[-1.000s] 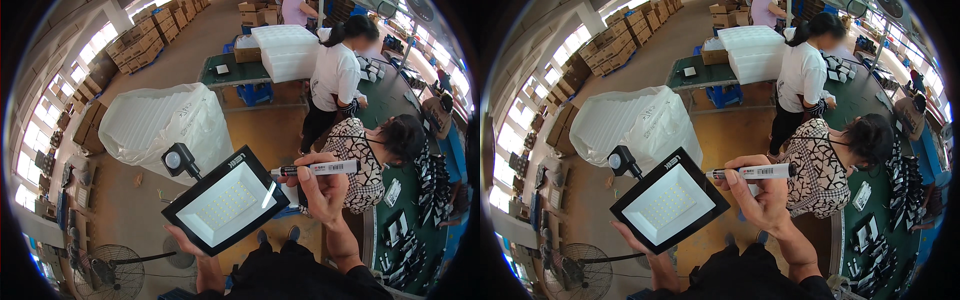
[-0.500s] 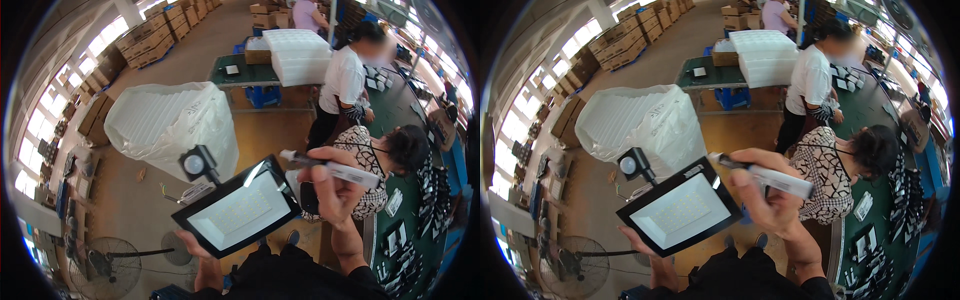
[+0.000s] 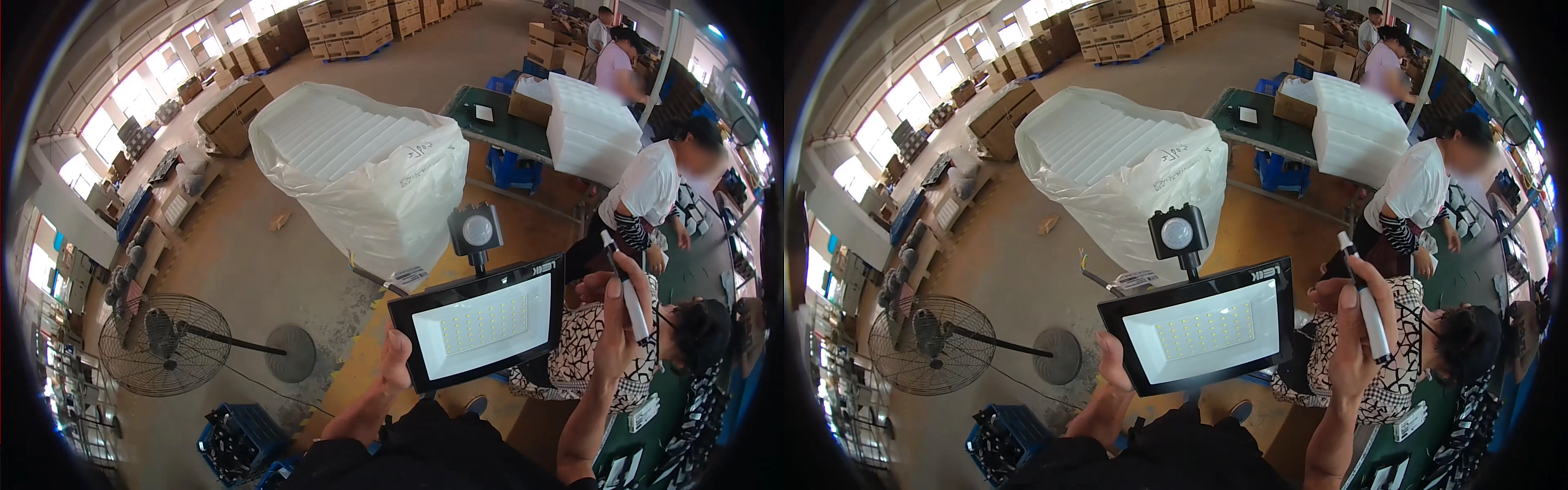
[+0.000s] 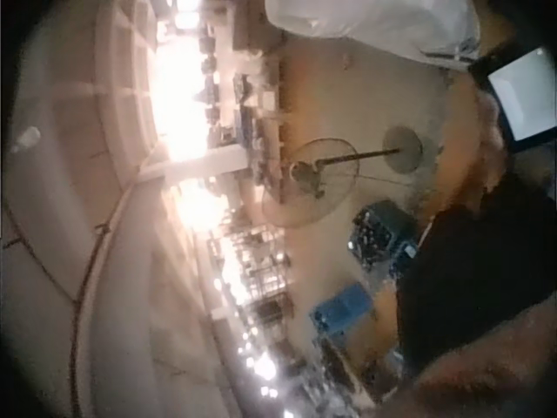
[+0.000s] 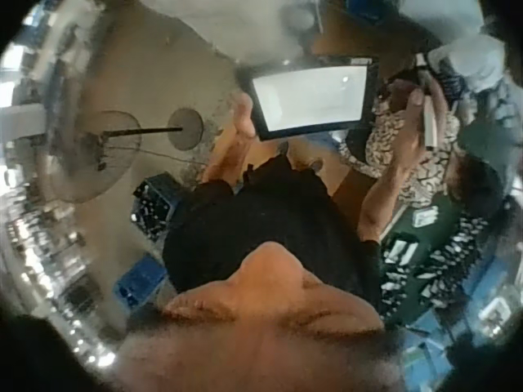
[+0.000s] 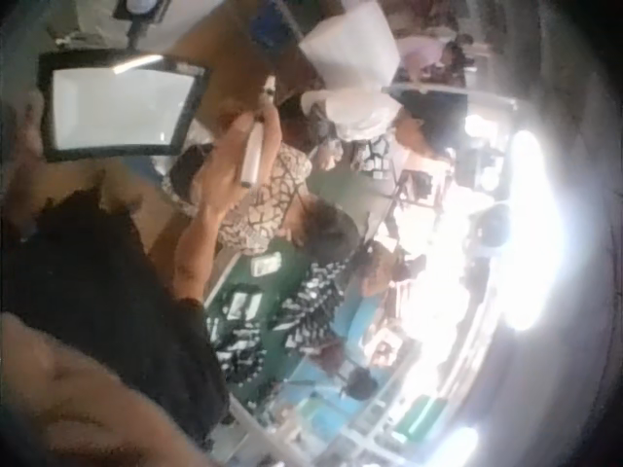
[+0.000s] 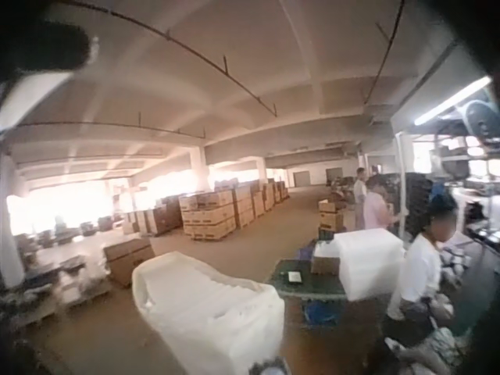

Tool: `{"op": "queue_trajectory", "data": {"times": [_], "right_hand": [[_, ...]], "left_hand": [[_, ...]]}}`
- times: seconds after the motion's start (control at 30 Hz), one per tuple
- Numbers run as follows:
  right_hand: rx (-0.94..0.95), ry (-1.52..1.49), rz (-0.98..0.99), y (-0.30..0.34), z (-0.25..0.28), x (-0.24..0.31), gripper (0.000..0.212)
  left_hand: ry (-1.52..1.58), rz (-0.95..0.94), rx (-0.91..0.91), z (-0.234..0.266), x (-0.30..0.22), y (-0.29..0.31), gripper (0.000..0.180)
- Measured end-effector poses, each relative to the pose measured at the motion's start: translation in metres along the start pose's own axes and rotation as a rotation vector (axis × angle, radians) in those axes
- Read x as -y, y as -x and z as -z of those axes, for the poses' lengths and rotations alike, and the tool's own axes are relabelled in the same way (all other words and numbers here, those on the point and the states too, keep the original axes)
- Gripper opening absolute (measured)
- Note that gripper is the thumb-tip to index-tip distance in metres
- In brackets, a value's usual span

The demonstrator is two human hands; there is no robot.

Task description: The person picks up an LED floodlight, marks its back casing with a marker pen, and handles a foam tray on the assembly line.

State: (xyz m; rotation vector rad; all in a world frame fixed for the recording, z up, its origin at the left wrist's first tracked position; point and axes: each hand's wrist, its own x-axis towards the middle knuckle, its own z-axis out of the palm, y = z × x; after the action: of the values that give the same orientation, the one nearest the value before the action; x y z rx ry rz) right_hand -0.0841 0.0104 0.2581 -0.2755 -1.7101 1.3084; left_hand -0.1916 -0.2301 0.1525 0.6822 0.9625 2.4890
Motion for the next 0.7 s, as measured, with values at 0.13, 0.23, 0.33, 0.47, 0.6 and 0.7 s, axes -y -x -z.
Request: {"op": "queue_trajectory", "data": {"times": [0.13, 0.23, 0.33, 0.47, 0.6, 0.7], "right_hand": [[0.033, 0.038, 0.048, -0.007, -0.005, 0.003, 0.032], [0.08, 0.062, 0.078, -0.009, -0.012, 0.007, 0.03], [0.093, 0.047, 0.055, -0.012, -0.015, 0.0, 0.029], [0.163, -0.093, -0.107, -0.025, -0.015, -0.018, 0.033], [0.32, -0.356, -0.171, -0.025, -0.025, -0.028, 0.044], [0.331, -0.448, -0.187, -0.011, -0.029, -0.025, 0.052]], "left_hand": [[0.0, 0.026, -0.034, 0.009, 0.005, 0.003, 0.079], [-0.047, 0.022, -0.049, 0.004, -0.002, -0.001, 0.08], [0.084, 0.013, -0.094, -0.001, -0.005, -0.012, 0.075], [0.268, 0.066, -0.144, 0.017, 0.0, -0.017, 0.075], [0.258, 0.06, -0.244, 0.019, 0.003, -0.016, 0.073], [0.156, -0.045, -0.256, 0.012, 0.004, -0.017, 0.069]]}}
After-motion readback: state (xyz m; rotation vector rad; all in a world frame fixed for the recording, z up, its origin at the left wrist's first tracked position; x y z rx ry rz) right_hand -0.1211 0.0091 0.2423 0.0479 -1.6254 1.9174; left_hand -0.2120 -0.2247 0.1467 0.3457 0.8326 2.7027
